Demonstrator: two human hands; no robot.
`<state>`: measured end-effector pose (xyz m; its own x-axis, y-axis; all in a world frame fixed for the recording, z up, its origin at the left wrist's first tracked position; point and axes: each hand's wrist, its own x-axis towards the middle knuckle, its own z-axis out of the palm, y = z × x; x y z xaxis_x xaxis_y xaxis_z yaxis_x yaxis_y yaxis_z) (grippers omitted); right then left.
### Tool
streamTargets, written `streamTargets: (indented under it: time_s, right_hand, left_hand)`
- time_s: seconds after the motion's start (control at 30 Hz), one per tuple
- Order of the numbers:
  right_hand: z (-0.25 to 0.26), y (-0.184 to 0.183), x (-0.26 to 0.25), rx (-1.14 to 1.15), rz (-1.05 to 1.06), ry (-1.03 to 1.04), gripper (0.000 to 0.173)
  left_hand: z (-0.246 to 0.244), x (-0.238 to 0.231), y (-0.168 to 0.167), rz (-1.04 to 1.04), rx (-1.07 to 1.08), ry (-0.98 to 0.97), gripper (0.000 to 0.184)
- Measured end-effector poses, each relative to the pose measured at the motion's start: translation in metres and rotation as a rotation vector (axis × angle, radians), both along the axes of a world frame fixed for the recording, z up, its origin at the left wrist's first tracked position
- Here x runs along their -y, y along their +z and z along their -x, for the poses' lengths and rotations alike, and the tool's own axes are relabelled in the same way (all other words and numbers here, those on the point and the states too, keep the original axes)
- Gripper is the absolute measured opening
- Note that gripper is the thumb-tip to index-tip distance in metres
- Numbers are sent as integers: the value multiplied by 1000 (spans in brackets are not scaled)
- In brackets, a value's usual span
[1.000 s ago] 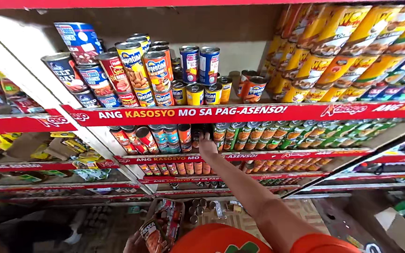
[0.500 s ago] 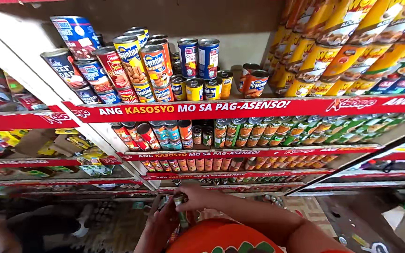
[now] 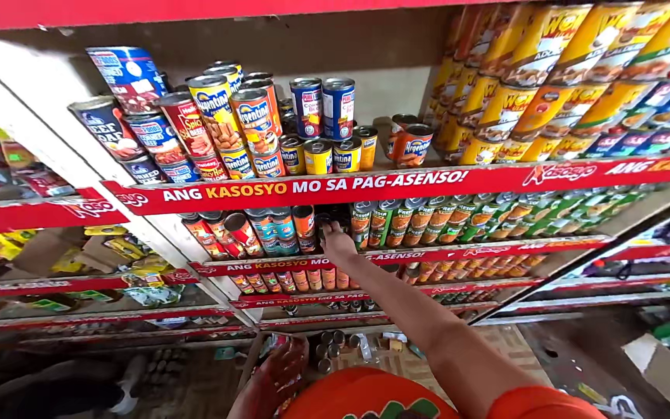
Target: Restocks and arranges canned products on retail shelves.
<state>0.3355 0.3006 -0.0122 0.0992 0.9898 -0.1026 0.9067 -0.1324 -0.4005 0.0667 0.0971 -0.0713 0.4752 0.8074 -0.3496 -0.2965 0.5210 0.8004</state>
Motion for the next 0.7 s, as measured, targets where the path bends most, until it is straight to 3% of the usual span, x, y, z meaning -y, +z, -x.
streamTargets:
  time_s: [0.07,0.17,0.27,0.33,0.43,0.57,0.7]
  right_hand:
    - [2,3,13,6,-41,-3,58]
    - [-12,-1,47,-164,-426,-126,48]
    - [-39,-7,55,-520,-775,-307,57]
    - [-52,-7,49,-600,-900,-378,65]
    - [-50,-3,38,-533,-1015,-404,72]
    - [-33,8,27,-510,-957,-497,84]
    - [-37,10,10,-380,-1017,-584,64]
  left_hand:
    - [6,2,-3,6,-26,28,56]
    - [16,4,-7,4,-37,47,56]
    - [26,4,-15,3,-13,77,56]
    - [27,5,-17,17,-3,103,56]
    - [19,2,-7,30,-42,103,54]
    - [11,-3,-12,-25,-36,28,53]
    - [7,-4,-6,-10,-42,-29,51]
